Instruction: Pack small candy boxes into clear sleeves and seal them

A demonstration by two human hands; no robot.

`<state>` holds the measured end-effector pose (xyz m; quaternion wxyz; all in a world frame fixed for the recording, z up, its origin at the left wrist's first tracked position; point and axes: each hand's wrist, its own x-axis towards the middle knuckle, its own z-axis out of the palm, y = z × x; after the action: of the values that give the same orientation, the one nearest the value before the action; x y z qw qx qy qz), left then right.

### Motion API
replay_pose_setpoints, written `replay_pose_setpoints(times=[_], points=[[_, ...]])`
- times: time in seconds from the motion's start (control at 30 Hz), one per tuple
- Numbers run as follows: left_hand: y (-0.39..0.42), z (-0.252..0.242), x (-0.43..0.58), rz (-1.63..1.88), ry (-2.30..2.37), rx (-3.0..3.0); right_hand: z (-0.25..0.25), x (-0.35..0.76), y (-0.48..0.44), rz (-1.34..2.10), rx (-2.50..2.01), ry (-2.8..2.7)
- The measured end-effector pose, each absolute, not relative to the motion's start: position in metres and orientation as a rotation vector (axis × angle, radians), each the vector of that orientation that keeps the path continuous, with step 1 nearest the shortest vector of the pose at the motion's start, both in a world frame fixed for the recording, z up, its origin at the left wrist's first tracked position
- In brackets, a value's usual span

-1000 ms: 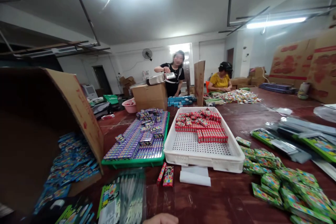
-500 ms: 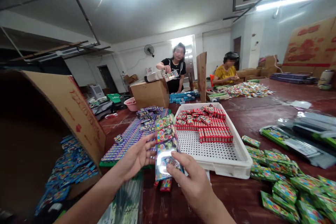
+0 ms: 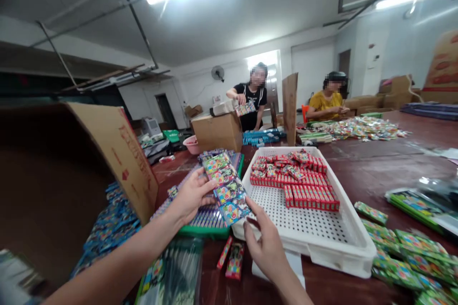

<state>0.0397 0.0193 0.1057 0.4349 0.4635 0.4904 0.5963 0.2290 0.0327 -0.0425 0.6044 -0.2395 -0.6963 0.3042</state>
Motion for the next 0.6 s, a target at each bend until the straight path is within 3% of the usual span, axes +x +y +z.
replay_pose_setpoints(times=[0.07, 0.17, 0.3, 0.4, 0.6], points=[[0.028, 0.113, 0.036, 1.547, 1.216, 1.120, -0.030, 0.216, 0.041, 0.885, -0.417, -1.540], [0.052, 0.126, 0.033, 1.505, 1.147, 1.047, -0.002, 0.212, 0.052, 0.851, -0.281, -1.510], [0.081, 0.134, 0.045, 1.243, 1.103, 0.993, 0.036, 0.243, 0.078, 0.394, -0.422, -1.500], [0.089, 0.127, 0.066, 1.052, 1.051, 0.974, 0.059, 0.280, 0.103, 0.071, -0.569, -1.803], [0.092, 0.108, 0.105, 0.956, 0.968, 0.934, 0.103, 0.329, 0.122, -0.227, -0.668, -2.128]])
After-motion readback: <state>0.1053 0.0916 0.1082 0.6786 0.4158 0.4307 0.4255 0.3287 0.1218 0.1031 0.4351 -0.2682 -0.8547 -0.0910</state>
